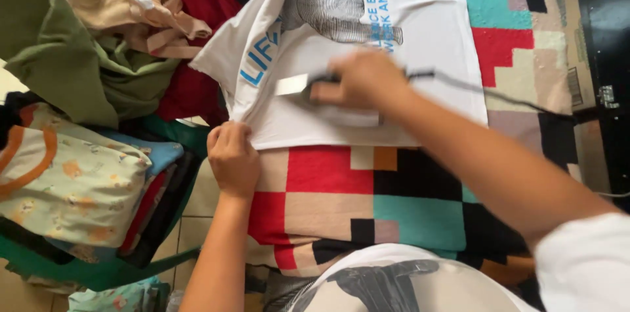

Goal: Ironing a white t-shirt on a patterned mat and then folding it.

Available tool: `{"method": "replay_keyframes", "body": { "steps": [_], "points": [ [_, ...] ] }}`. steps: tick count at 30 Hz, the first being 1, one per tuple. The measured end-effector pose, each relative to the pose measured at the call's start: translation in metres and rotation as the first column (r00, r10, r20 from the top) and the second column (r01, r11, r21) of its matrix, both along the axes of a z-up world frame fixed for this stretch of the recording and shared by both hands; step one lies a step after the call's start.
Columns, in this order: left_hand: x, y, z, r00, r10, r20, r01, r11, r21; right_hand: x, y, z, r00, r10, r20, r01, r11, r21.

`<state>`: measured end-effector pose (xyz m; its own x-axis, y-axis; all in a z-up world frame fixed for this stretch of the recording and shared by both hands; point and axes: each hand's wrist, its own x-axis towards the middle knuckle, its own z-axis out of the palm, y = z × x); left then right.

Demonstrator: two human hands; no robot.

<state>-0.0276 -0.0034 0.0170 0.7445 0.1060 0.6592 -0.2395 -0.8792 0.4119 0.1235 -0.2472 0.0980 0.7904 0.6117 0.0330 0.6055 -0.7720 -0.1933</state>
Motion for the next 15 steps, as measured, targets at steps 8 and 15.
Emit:
{"method": "replay_keyframes", "body": {
  "steps": [8,15],
  "points": [
    [-0.002,0.001,0.001,0.999,-0.034,-0.006,0.033,0.993,-0.113,-0.067,0.012,0.012,0.999,-0.023,-0.028,0.023,1.000,-0.002],
    [-0.004,-0.004,0.015,1.000,0.005,0.004,-0.006,0.973,0.230,-0.079,-0.033,0.021,0.970,-0.239,-0.052,0.240,0.971,0.019]
  ]
}}
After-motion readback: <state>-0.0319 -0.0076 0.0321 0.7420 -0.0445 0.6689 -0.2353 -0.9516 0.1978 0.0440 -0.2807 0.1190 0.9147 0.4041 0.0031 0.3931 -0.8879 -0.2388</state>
